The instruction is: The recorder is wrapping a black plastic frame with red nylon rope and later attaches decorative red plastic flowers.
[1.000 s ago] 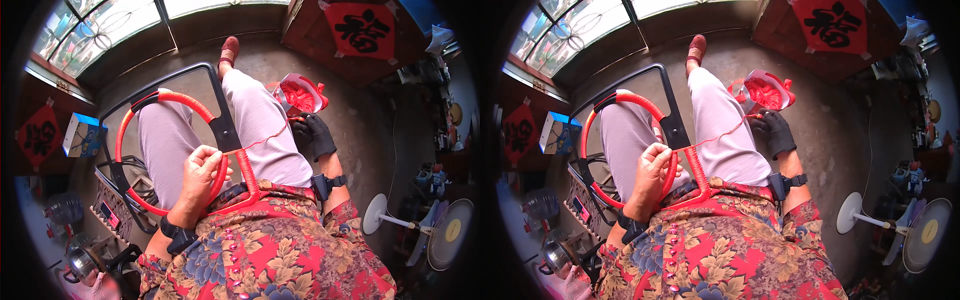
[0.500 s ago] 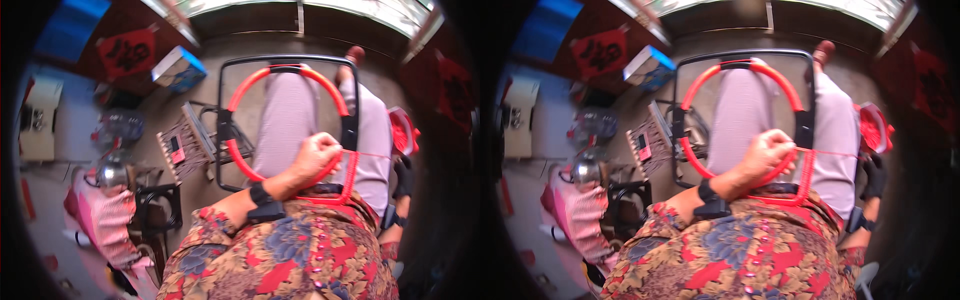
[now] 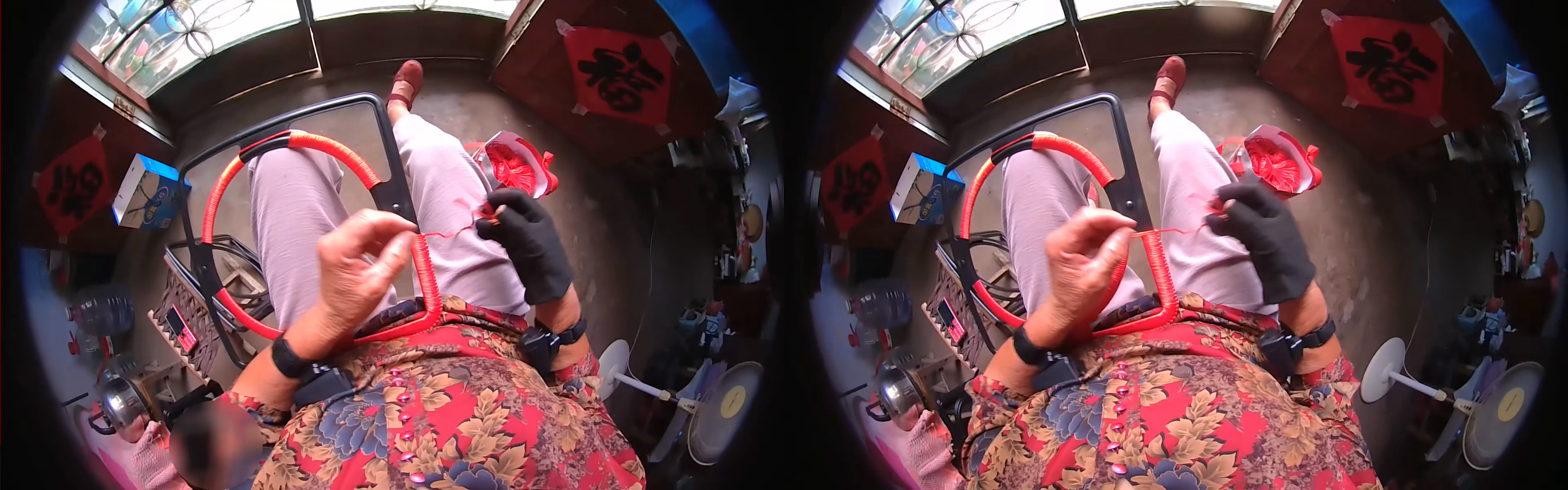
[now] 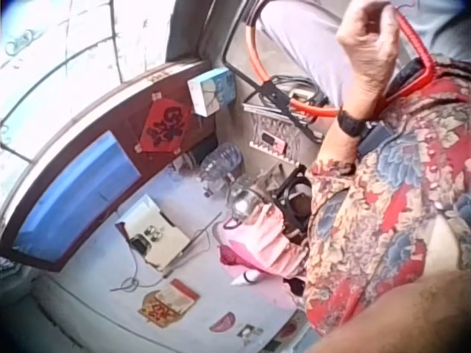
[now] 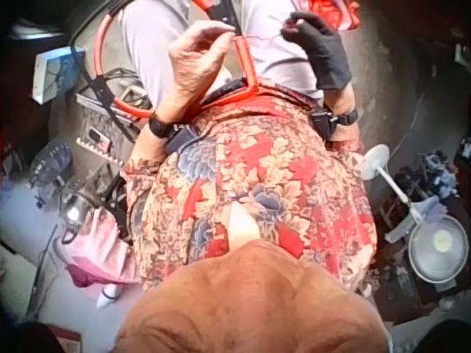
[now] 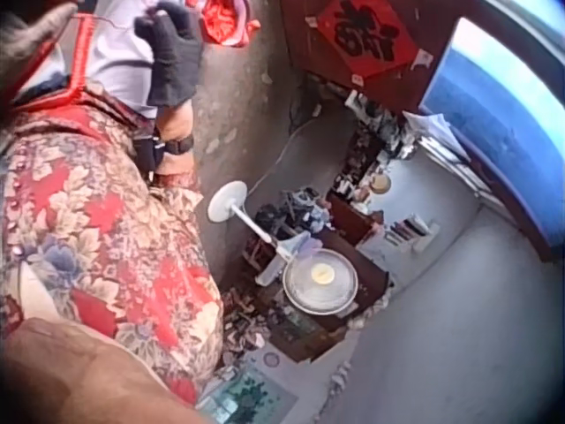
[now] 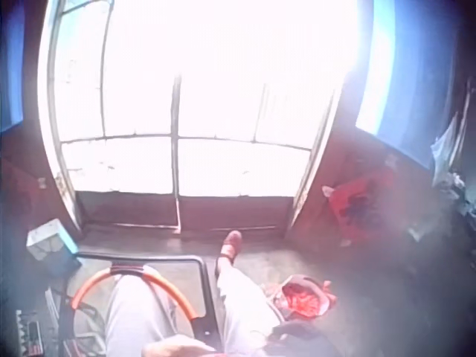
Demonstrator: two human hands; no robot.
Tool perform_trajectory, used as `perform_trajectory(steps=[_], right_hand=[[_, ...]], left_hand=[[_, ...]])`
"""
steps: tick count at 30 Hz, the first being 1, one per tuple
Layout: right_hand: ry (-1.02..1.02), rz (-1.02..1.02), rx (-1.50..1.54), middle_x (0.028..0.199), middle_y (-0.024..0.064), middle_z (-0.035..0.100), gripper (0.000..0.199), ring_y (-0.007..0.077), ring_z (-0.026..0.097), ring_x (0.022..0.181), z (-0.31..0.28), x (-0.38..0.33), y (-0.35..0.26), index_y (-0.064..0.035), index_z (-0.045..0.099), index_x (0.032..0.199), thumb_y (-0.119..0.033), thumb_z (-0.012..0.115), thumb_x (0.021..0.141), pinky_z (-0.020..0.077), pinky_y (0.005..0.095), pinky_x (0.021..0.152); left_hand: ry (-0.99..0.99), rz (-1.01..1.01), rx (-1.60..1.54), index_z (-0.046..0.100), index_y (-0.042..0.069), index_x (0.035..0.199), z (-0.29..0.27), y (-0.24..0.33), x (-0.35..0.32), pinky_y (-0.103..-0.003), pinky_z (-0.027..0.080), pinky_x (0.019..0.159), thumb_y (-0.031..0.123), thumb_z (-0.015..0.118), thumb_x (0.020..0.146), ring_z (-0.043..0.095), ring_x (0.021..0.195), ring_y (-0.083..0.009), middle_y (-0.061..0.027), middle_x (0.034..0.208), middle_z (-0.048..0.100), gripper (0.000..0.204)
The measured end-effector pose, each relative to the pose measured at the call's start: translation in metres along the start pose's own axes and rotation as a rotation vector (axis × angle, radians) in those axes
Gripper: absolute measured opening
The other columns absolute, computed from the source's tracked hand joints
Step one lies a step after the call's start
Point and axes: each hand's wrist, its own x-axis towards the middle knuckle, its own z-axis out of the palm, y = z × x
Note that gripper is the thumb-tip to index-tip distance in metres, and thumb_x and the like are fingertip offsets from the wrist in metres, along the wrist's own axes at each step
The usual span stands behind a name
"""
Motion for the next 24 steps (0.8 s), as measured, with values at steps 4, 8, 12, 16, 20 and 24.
perform_trajectory(steps=[4,8,12,16,20,24], right_hand=[[-0.128,0.127,-0.051,0.108,0.0066,0.062,0.032,0.0133,0.06,0.101,0.048,-0.011,-0.021,0.0015,0.057,0.117,-0.009,0.063,0.087,0.0459,0.0271,0.092],[-0.169,0.04,-0.136,0.109,0.0056,0.063,0.032,0.0115,0.059,0.101,0.054,-0.007,-0.018,0.0008,0.058,0.117,-0.006,0.062,0.086,0.0452,0.0267,0.092],[-0.118,-0.114,-0.271,0.105,0.0065,0.066,0.031,0.0112,0.06,0.097,0.062,-0.004,-0.007,0.0004,0.06,0.115,0.001,0.063,0.084,0.0479,0.0252,0.087],[-0.133,-0.466,-0.604,0.101,0.0087,0.067,0.032,0.0127,0.065,0.088,0.057,-0.001,-0.002,-0.0013,0.062,0.112,0.001,0.068,0.081,0.0519,0.0255,0.078],[-0.197,-0.78,-0.899,0.098,0.0087,0.067,0.033,0.0144,0.067,0.082,0.052,0.004,-0.002,-0.0034,0.061,0.111,-0.003,0.071,0.08,0.0531,0.0267,0.073],[-0.237,-0.32,-0.489,0.093,0.0075,0.066,0.03,0.0116,0.065,0.082,0.056,0.005,0.004,-0.0035,0.06,0.111,-0.003,0.067,0.082,0.0521,0.0251,0.074]], left_hand=[[-0.156,-0.154,-0.23,0.061,-0.001,0.104,0.016,0.004,-0.003,-0.024,0.053,0.074,-0.001,0.065,0.086,0.064,0.084,-0.0085,-0.0058,0.093,0.067,0.019],[-0.107,-0.167,-0.227,0.061,-0.002,0.103,0.016,0.001,-0.002,-0.023,0.053,0.078,0.0,0.066,0.085,0.065,0.087,-0.0101,-0.0068,0.095,0.068,0.019],[-0.091,-0.173,-0.204,0.061,-0.001,0.103,0.013,0.003,-0.001,-0.023,0.053,0.077,-0.001,0.067,0.084,0.065,0.086,-0.0099,-0.0063,0.094,0.068,0.019],[-0.082,-0.219,-0.213,0.063,-0.001,0.099,0.013,0.0,-0.001,-0.023,0.053,0.073,0.002,0.068,0.084,0.064,0.081,-0.009,-0.0054,0.089,0.068,0.016],[-0.108,-0.302,-0.295,0.063,-0.002,0.095,0.011,-0.001,0.001,-0.019,0.048,0.059,0.007,0.066,0.088,0.06,0.065,-0.0073,-0.0056,0.079,0.066,0.012],[-0.104,-0.338,-0.379,0.063,-0.001,0.093,0.008,-0.001,0.002,-0.02,0.047,0.056,0.01,0.064,0.089,0.059,0.062,-0.0073,-0.0056,0.076,0.065,0.011]])
